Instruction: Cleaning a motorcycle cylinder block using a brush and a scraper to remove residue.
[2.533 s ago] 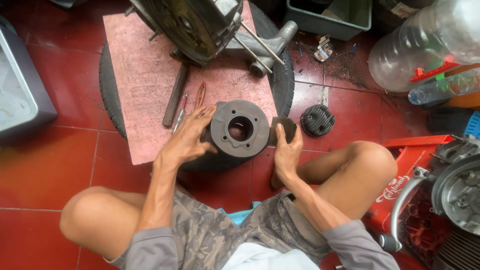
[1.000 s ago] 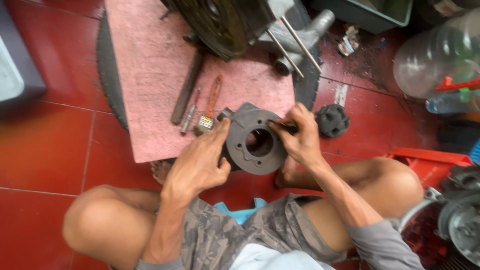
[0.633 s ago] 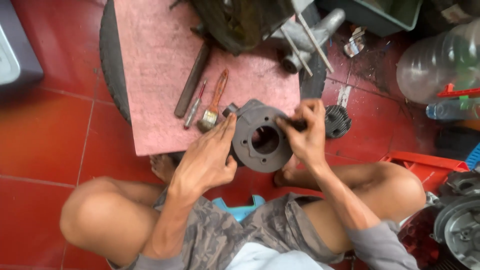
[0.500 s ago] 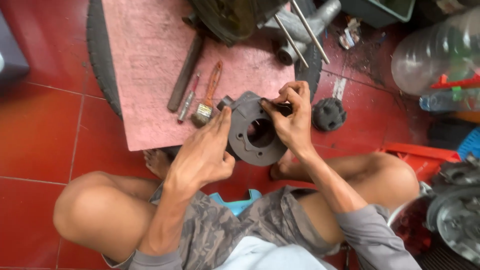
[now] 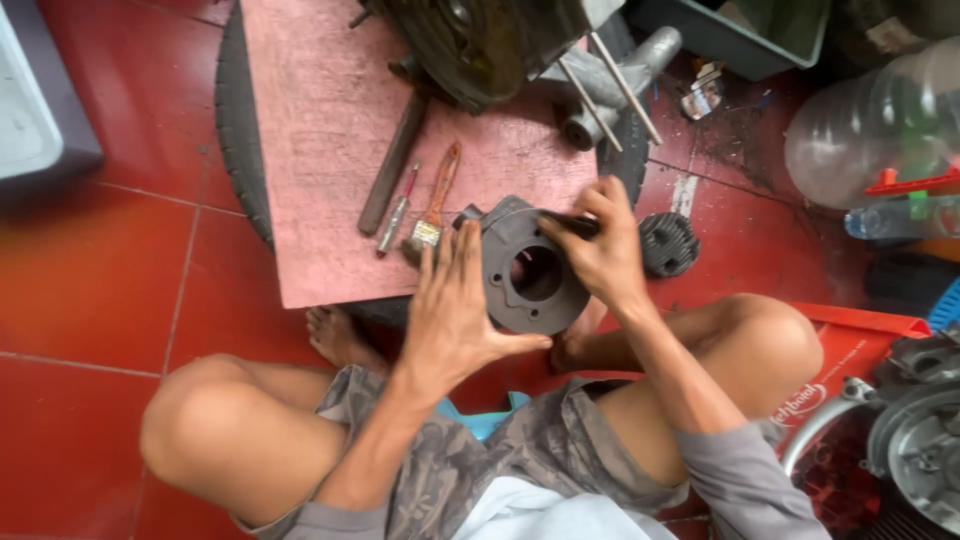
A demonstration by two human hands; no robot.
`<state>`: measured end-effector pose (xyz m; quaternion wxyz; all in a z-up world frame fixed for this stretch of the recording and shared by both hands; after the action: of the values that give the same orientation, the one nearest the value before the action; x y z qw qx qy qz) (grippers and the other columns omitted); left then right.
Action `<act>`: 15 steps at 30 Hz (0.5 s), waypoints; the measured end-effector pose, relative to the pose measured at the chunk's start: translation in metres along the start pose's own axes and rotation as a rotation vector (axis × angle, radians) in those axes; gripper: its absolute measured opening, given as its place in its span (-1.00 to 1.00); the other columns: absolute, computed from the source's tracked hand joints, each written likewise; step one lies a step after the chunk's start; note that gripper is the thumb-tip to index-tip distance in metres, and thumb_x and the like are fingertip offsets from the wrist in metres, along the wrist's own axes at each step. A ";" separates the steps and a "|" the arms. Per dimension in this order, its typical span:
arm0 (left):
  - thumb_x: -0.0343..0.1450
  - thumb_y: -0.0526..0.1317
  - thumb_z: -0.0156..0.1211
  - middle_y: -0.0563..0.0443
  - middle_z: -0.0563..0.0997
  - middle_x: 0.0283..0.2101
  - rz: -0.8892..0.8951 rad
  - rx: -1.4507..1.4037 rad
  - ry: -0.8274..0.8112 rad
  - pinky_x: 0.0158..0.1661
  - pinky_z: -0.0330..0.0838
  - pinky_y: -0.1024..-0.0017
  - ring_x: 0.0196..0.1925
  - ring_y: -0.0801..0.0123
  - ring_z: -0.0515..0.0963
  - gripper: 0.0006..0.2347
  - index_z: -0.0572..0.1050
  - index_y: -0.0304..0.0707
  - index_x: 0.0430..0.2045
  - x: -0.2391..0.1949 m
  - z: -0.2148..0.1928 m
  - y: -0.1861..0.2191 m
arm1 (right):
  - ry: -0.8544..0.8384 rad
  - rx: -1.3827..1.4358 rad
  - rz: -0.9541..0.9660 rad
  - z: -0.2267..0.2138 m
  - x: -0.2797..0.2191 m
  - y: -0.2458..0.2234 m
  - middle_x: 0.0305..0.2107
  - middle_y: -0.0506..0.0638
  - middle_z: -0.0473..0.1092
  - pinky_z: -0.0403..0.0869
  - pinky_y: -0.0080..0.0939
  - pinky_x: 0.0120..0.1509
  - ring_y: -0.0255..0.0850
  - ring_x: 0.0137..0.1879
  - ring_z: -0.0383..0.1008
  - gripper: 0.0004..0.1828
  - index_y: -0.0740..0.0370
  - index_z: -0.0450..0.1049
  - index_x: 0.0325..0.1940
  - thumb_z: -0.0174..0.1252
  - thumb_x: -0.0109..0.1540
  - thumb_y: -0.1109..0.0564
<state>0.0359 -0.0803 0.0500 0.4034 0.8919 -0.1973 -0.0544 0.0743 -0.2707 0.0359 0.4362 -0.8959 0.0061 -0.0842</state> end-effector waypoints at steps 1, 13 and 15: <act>-0.06 0.33 0.51 -0.73 0.29 0.28 -0.003 0.005 -0.005 0.32 0.01 -0.27 0.35 -0.54 0.25 0.22 0.10 -0.75 0.31 -0.004 0.004 0.000 | 0.000 0.006 0.004 -0.004 -0.009 0.007 -0.23 0.13 0.26 0.31 -0.05 0.07 0.10 -0.05 0.40 -0.58 0.26 0.34 -0.36 0.53 0.10 0.14; -0.28 0.01 0.73 -0.43 0.30 0.35 0.023 0.106 0.079 0.43 -0.21 -0.17 0.44 -0.22 0.23 0.21 0.16 -0.53 0.30 -0.004 0.007 -0.001 | -0.011 -0.030 -0.253 -0.004 0.005 -0.023 -0.31 0.14 0.28 0.39 0.03 -0.03 0.18 -0.15 0.39 -0.55 0.25 0.31 -0.41 0.56 0.05 0.17; -0.17 0.06 0.70 -0.44 0.33 0.34 0.009 0.060 0.135 0.43 -0.08 -0.08 0.42 -0.18 0.28 0.11 0.21 -0.54 0.26 -0.004 0.006 -0.004 | -0.064 0.023 -0.168 -0.017 -0.013 0.001 -0.32 0.02 0.31 0.35 -0.15 -0.09 -0.05 -0.22 0.37 -0.59 0.19 0.35 -0.44 0.55 0.07 0.15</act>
<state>0.0317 -0.0807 0.0424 0.3892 0.9042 -0.1755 0.0135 0.0592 -0.2835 0.0437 0.4380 -0.8903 -0.0839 -0.0920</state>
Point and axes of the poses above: each hand's wrist, its own x-axis towards the middle knuckle, its own z-axis out of the palm, y = z × x, the point moved 10 cm from there along x, towards the middle knuckle
